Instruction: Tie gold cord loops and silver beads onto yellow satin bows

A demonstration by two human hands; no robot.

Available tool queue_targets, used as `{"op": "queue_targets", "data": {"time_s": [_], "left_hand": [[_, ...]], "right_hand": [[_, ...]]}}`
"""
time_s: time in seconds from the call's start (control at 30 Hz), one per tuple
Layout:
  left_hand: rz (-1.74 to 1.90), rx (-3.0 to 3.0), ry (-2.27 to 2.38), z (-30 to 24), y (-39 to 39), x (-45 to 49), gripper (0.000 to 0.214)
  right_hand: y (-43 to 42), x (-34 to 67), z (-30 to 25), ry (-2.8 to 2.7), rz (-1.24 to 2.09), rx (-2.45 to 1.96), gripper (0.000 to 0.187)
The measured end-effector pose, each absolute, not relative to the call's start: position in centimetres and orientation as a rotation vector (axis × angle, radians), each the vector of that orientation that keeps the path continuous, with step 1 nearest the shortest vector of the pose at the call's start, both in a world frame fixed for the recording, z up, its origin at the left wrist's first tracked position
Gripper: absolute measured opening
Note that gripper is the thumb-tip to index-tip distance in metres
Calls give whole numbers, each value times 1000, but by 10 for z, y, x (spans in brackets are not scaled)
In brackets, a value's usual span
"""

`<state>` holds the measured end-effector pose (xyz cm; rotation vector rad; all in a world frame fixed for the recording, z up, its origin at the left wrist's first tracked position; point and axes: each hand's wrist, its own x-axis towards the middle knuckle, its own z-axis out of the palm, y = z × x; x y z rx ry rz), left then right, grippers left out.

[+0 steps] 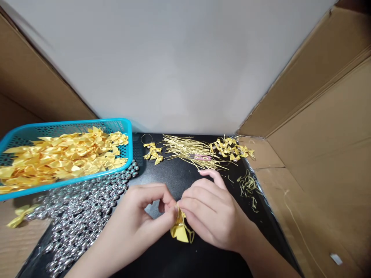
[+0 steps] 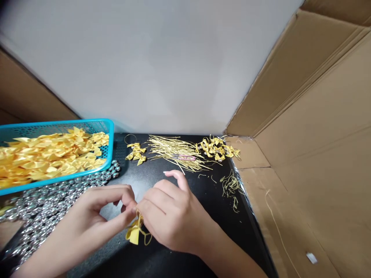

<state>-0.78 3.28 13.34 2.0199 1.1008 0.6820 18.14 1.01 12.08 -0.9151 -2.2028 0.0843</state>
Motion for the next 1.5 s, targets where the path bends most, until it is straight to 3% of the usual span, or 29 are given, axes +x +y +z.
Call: {"op": "queue_targets", "data": {"time_s": [0.3, 0.6, 0.87, 1.5], "left_hand": [[644, 2029, 1054, 129, 34, -9, 24], [1023, 2390, 1004, 128, 28, -11, 11], [1141, 2494, 996, 127, 24, -14, 22], [908, 2272, 998, 133, 27, -5, 17]], "right_hand": [[11, 179, 119, -2198, 48, -967, 21], [14, 180, 116, -2065, 35, -1006, 11], [15, 179, 119, -1956, 55, -1010, 15], [12, 176, 115, -1975, -17, -1030, 12]]}}
